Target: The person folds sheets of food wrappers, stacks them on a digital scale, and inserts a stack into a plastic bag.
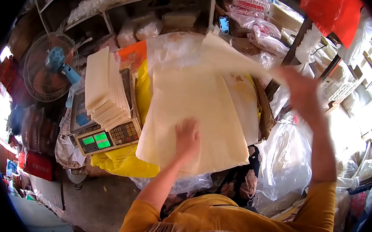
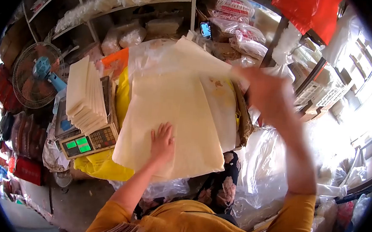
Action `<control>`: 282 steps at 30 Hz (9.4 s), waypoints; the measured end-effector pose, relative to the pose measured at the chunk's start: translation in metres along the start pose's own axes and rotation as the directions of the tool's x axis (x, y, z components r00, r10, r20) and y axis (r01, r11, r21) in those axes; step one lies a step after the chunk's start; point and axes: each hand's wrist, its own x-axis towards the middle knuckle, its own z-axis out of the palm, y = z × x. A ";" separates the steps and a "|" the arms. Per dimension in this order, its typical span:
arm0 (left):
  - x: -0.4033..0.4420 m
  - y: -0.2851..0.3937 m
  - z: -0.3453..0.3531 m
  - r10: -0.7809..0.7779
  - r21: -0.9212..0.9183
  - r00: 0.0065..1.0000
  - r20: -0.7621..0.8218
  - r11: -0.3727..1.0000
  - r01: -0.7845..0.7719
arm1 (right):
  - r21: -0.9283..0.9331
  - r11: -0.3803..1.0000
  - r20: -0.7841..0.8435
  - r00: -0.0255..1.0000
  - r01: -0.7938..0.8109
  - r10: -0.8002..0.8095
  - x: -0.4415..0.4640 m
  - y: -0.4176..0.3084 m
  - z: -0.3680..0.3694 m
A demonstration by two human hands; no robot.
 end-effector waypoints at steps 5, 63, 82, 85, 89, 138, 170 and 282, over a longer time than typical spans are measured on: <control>0.009 -0.042 -0.030 -0.404 -0.859 0.914 0.038 0.454 0.236 | 0.268 0.961 0.500 0.844 0.063 -0.195 -0.108 -0.081 0.092; 0.001 -0.006 0.020 0.261 0.113 0.965 -0.014 0.959 -0.258 | 0.250 0.968 0.508 0.854 -0.026 -0.109 -0.059 0.018 0.185; 0.009 -0.032 -0.086 0.136 -0.296 0.907 -0.398 0.917 -0.267 | 0.356 0.649 0.419 0.736 -0.672 0.533 -0.172 -0.060 0.184; -0.006 -0.026 -0.042 0.473 0.015 0.880 -0.030 0.881 -0.473 | 0.302 0.700 0.405 0.752 -0.647 0.520 -0.180 -0.054 0.210; -0.017 -0.020 -0.033 0.416 0.118 0.884 0.215 0.887 -0.447 | 0.260 0.735 0.452 0.751 -0.626 0.481 -0.170 -0.053 0.202; -0.074 0.011 -0.042 -0.238 -0.865 0.854 0.463 0.091 0.494 | 0.682 0.222 0.677 0.716 -0.697 0.171 -0.114 -0.066 0.230; -0.096 -0.131 -0.143 0.454 0.252 0.888 -0.070 0.870 -0.425 | 0.565 0.825 0.596 0.682 0.019 -0.424 -0.138 -0.159 0.205; -0.011 -0.264 -0.357 -0.608 -0.879 0.639 -0.472 0.378 -0.290 | 0.772 -0.147 0.634 0.766 -0.619 0.106 0.228 -0.259 0.294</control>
